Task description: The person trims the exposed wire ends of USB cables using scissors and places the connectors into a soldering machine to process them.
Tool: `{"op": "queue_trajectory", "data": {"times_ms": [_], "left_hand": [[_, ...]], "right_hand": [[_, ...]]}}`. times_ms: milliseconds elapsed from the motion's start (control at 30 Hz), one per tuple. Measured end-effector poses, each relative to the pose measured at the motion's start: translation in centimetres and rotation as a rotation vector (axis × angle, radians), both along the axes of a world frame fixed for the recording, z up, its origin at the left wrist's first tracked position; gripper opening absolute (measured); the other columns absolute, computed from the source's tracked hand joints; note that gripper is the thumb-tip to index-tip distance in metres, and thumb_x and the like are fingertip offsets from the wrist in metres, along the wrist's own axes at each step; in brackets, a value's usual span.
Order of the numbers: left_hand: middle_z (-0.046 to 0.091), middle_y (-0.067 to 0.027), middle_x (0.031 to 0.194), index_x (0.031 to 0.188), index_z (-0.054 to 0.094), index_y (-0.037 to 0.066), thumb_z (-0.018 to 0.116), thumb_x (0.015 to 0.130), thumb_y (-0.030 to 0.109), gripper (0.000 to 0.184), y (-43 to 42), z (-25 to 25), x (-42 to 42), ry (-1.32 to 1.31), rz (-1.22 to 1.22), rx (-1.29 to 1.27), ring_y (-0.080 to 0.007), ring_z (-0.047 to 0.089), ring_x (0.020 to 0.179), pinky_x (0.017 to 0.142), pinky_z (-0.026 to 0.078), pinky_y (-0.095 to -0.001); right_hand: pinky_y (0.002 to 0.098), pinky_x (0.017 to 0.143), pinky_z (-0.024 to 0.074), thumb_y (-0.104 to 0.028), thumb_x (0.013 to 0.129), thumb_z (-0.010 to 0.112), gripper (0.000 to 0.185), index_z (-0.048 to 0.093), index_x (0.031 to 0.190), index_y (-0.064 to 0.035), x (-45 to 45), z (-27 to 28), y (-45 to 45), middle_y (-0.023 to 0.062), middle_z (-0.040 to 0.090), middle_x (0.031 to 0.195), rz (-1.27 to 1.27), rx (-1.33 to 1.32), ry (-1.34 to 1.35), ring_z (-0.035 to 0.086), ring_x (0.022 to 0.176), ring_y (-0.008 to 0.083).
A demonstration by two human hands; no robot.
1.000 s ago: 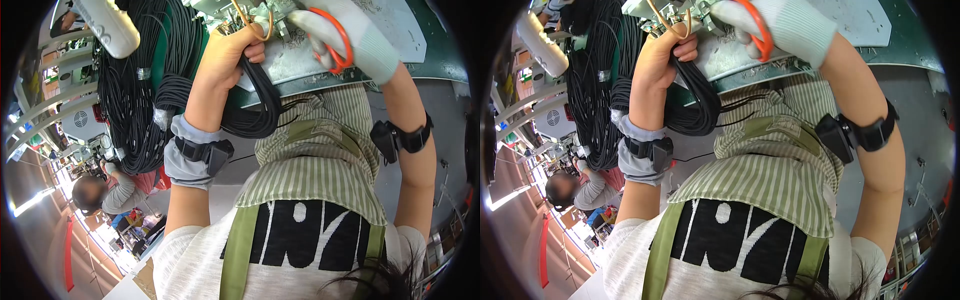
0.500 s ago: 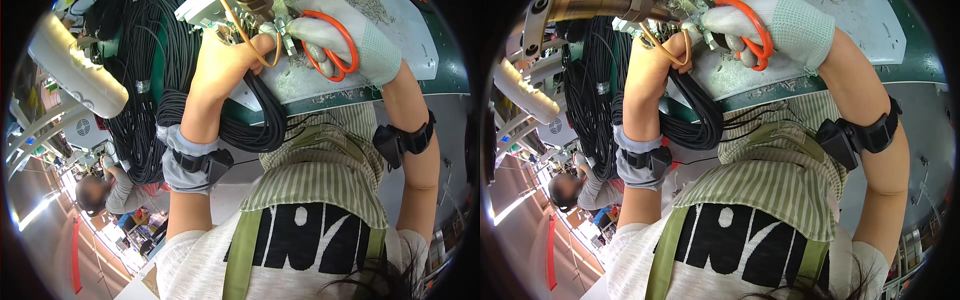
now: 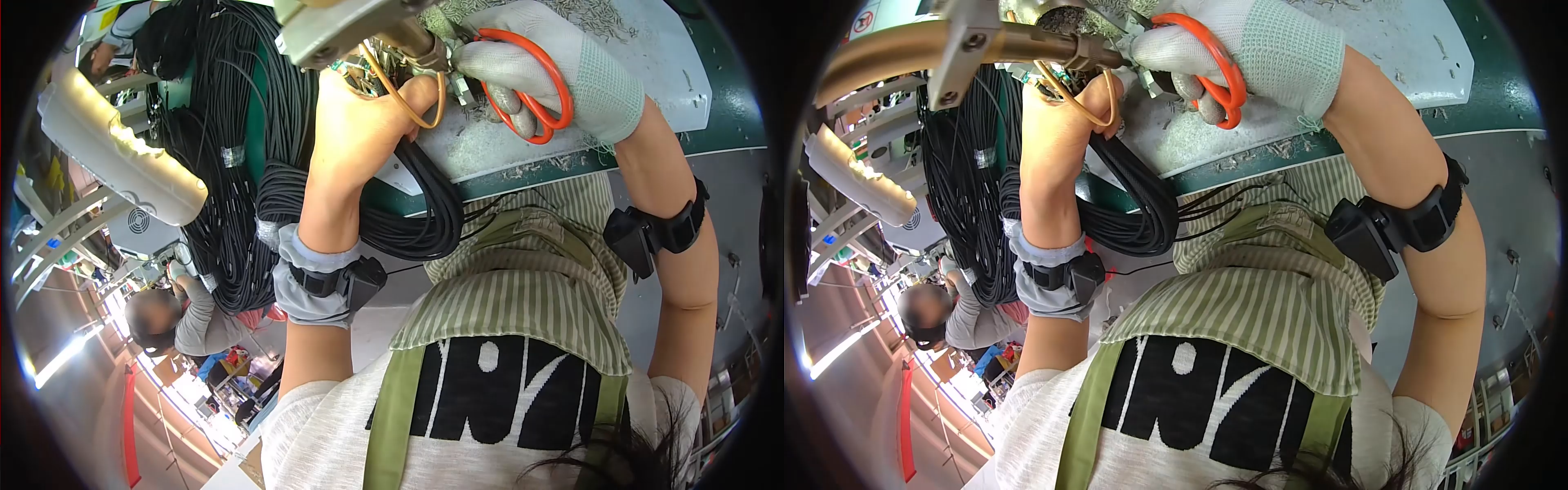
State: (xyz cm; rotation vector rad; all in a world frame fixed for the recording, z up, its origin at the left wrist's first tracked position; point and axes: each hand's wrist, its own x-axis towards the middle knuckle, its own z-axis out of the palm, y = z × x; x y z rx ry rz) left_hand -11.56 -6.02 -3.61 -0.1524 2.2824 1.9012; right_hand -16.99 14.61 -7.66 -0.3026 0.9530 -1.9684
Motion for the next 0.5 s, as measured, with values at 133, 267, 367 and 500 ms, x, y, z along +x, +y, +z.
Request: {"op": "queue_trajectory", "data": {"times_ms": [133, 267, 367, 500], "left_hand": [[0.057, -0.0027, 0.06, 0.074, 0.06, -0.001, 0.066, 0.073, 0.003, 0.007, -0.4, -0.4, -0.1, -0.018, -0.02, -0.05, -0.0085, 0.051, 0.044, 0.04, 0.038, -0.0236], [0.059, -0.0051, 0.062, 0.076, 0.06, -0.003, 0.064, 0.075, 0.003, 0.007, -0.9, -1.1, -0.3, -0.053, -0.037, 0.062, -0.01, 0.054, 0.049, 0.044, 0.041, -0.0241], [0.059, -0.0066, 0.063, 0.08, 0.059, -0.004, 0.062, 0.078, 0.004, 0.008, -1.0, -1.8, -0.1, -0.086, -0.078, 0.304, -0.0114, 0.057, 0.053, 0.047, 0.043, -0.0243], [0.059, -0.0081, 0.064, 0.089, 0.058, -0.004, 0.059, 0.083, 0.004, 0.01, 0.5, -2.0, 2.3, -0.124, 0.244, 0.414, -0.0139, 0.059, 0.057, 0.05, 0.045, -0.025]], "right_hand": [[0.026, 0.042, 0.0458, -0.02, 0.086, 0.065, 0.026, 0.06, 0.093, 0.0043, 0.1, 1.2, -0.1, 0.0125, 0.063, 0.067, -0.02, 0.015, -0.007, 0.06, 0.05, 0.0157], [0.0261, 0.041, 0.0446, -0.022, 0.085, 0.064, 0.027, 0.06, 0.084, 0.0044, -0.4, 5.0, -1.3, 0.0112, 0.061, 0.062, 0.02, 0.57, 0.324, 0.059, 0.047, 0.0155], [0.0267, 0.04, 0.0437, -0.024, 0.084, 0.064, 0.03, 0.059, 0.075, 0.0044, 0.0, 4.6, -1.8, 0.0098, 0.059, 0.057, -0.114, 0.651, 0.336, 0.058, 0.044, 0.0153], [0.0232, 0.041, 0.0382, -0.022, 0.09, 0.053, 0.024, 0.058, 0.087, 0.0011, 2.0, 2.2, -1.0, 0.001, 0.046, 0.051, -0.24, 0.608, 0.559, 0.044, 0.04, 0.0084]]}}
